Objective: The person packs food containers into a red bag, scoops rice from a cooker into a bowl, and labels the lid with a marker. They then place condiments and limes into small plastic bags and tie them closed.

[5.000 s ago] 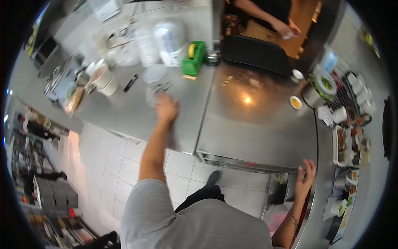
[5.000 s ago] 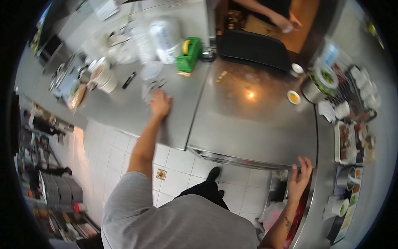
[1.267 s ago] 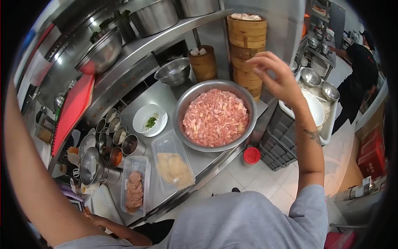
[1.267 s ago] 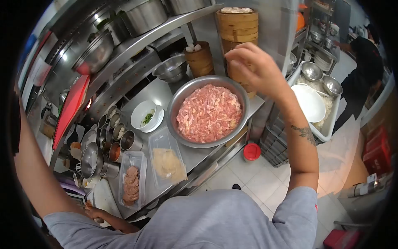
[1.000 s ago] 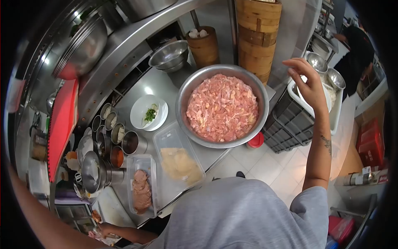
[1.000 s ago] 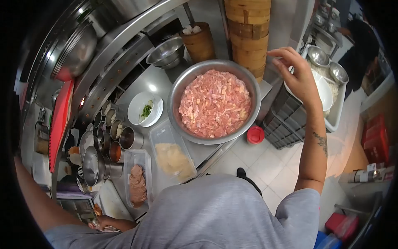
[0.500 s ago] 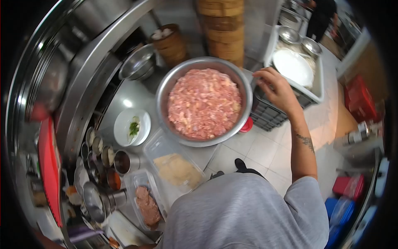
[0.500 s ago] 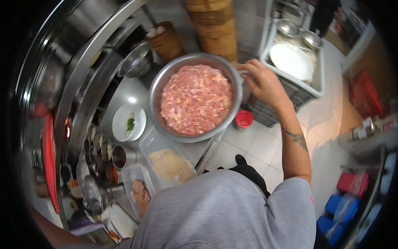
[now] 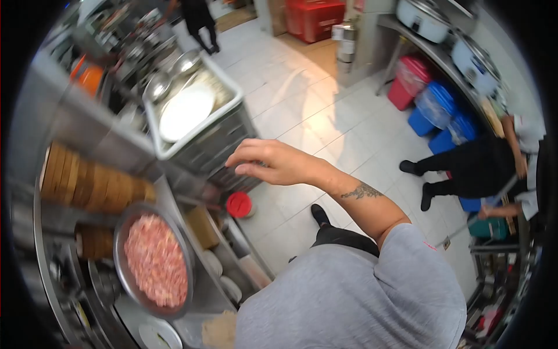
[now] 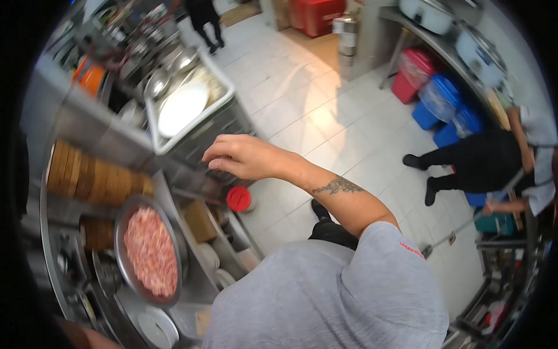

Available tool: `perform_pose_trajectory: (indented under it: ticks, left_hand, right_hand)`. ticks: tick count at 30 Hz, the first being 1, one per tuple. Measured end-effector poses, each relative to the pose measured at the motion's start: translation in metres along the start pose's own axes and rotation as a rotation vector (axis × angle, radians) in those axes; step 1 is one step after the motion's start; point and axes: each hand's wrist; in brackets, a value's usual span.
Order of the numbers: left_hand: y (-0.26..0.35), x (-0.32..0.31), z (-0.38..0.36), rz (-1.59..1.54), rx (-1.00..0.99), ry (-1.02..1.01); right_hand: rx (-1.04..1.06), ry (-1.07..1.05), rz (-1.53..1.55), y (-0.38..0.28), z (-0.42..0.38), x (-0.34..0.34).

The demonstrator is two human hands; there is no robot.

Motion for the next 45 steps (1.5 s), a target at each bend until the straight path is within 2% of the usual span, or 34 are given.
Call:
perform_pose_trajectory:
  ticks: [2, 3, 7, 9, 12, 13, 16, 17, 24, 26, 27, 29, 32, 34, 36, 38, 42, 43, 45]
  left_hand:
    - [0.047, -0.015, 0.089, -0.123, -0.186, 0.120]
    - [0.079, -0.020, 0.130, -0.197, -0.285, 0.168]
    - [0.242, -0.040, 0.248, -0.641, -0.627, 0.274]
    - [0.319, -0.063, 0.289, -0.677, -0.732, 0.363]
    - [0.422, -0.097, 0.364, -0.732, -0.980, 0.518]
    - [0.453, -0.107, 0.389, -0.769, -1.044, 0.531]
    - [0.529, -0.124, 0.467, -0.829, -1.123, 0.545]
    - [0.551, -0.131, 0.493, -0.872, -1.153, 0.514]
    - [0.690, -0.188, 0.690, -1.112, -1.191, 0.486]
    - [0.727, -0.212, 0.770, -1.110, -1.216, 0.463]
    - [0.749, -0.220, 0.813, -1.144, -1.212, 0.515]
    - [0.800, -0.225, 0.903, -1.264, -1.222, 0.479]
    - [0.884, -0.210, 1.025, -1.451, -1.207, 0.490]
    - [0.949, -0.205, 1.098, -1.494, -1.185, 0.526]
    - [1.011, -0.211, 1.169, -1.231, -1.130, 0.729]
    - [1.043, -0.198, 1.221, -1.145, -1.003, 0.674]
    - [1.095, -0.221, 1.358, -0.974, -0.733, 0.826]
    - [1.096, -0.225, 1.385, -0.925, -0.685, 0.772]
    - [1.103, -0.235, 1.424, -0.818, -0.627, 0.630]
  right_hand:
    - [-0.081, 0.109, 0.102, 0.021, -0.027, 0.062]
    - [-0.211, 0.116, 0.371, 0.034, -0.042, 0.094]
    - [-0.259, 0.142, 0.854, 0.091, -0.105, 0.218]
    - [-0.257, 0.141, 1.066, 0.111, -0.129, 0.261]
    - [-0.248, 0.383, 1.074, 0.135, -0.160, 0.319]
    - [-0.202, 0.345, 1.109, 0.147, -0.172, 0.342]
    - [-0.331, 0.551, 1.001, 0.198, -0.196, 0.409]
    - [-0.337, 0.578, 1.067, 0.211, -0.201, 0.434]
    - [-0.386, 1.092, 0.959, 0.368, -0.225, 0.600]
    - [-0.421, 1.306, 0.929, 0.401, -0.235, 0.659]
    - [-0.388, 1.381, 0.936, 0.412, -0.241, 0.685]
    - [-0.339, 1.524, 0.955, 0.431, -0.261, 0.733]
    - [-0.351, 1.589, 0.690, 0.449, -0.306, 0.784]
    - [-0.480, 1.750, 0.491, 0.466, -0.336, 0.808]
    - [-0.537, 1.859, 0.380, 0.488, -0.367, 0.839]
    - [-0.551, 1.912, 0.383, 0.504, -0.398, 0.862]
    - [-0.507, 2.024, 0.301, 0.505, -0.440, 0.918]
    - [-0.542, 2.067, 0.220, 0.505, -0.453, 0.927]
    - [-0.389, 2.218, 0.212, 0.507, -0.478, 0.943]
Point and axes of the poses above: each hand's wrist, its own z-axis towards the middle knuckle, its own x-axis out of the back of the hand, y = z × x, and after that the axes turned 14 degrees about -x, right-handed
